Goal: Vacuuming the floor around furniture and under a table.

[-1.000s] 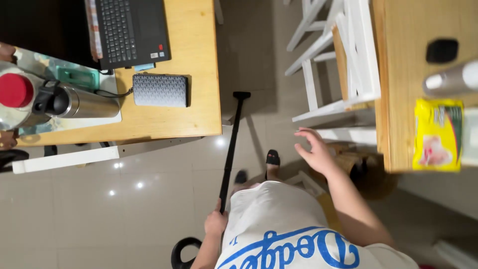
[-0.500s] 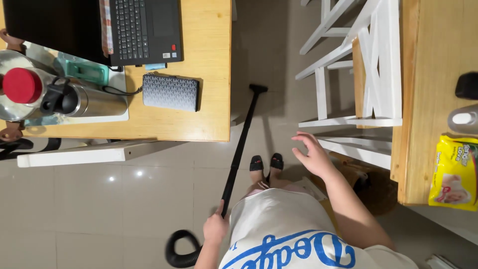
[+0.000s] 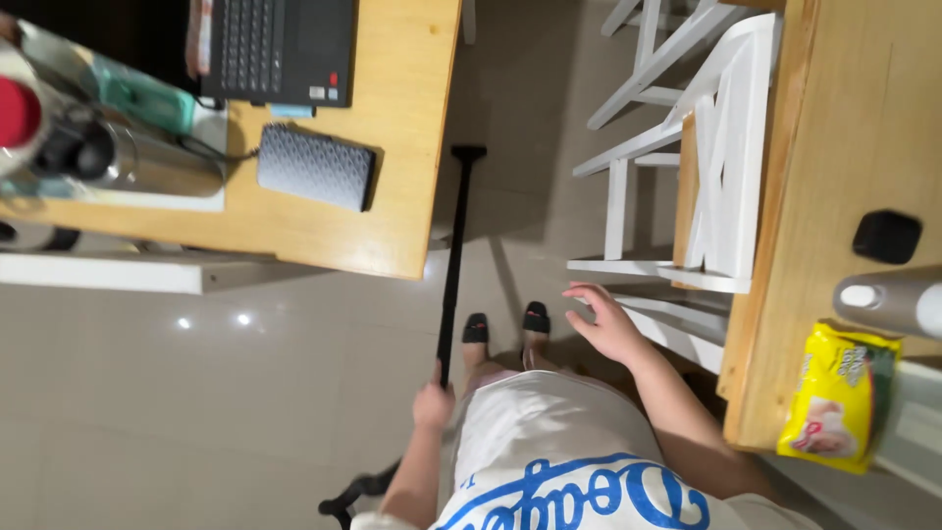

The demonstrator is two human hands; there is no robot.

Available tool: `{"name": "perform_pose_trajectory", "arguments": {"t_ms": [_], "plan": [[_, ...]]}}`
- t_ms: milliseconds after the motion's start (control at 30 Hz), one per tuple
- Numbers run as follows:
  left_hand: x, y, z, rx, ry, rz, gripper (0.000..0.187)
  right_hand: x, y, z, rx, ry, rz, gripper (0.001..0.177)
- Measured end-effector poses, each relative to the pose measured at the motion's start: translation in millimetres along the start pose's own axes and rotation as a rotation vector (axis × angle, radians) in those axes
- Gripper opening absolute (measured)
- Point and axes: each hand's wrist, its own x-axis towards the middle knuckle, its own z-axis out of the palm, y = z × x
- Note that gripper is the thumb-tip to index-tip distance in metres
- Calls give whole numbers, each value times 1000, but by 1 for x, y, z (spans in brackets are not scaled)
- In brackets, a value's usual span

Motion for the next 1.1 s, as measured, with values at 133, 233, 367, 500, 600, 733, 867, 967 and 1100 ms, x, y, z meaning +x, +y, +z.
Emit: {"name": "perform_pose_trajectory", "arguments": {"t_ms": [133, 233, 367, 500, 600, 733, 867, 967, 1100], "plan": [[47, 50, -8, -94, 70, 3, 71, 11, -3, -8, 34, -74, 88, 37], [70, 69, -14, -105, 97, -6, 69, 11, 1, -1, 12, -99, 34, 35], [56, 70, -35, -62, 7, 2, 76, 21, 5, 15, 35, -175, 51, 35], [16, 45, -44, -12, -68, 91, 83, 22, -3, 16, 63, -218, -82, 33], [-34, 15, -36, 100, -115, 78, 86, 28, -5, 5, 116, -215, -15, 35], [-51, 20, -38, 83, -95, 78, 86, 23, 33, 3, 164, -173, -24, 32], [10, 91, -53, -18, -58, 64, 81, 27, 42, 3, 157, -110, -2, 34], [51, 118, -42, -64, -50, 87, 80, 25, 39, 2, 120, -89, 4, 33], [49, 125, -37, -27, -84, 94, 83, 21, 37, 4, 107, -76, 22, 32]]}}
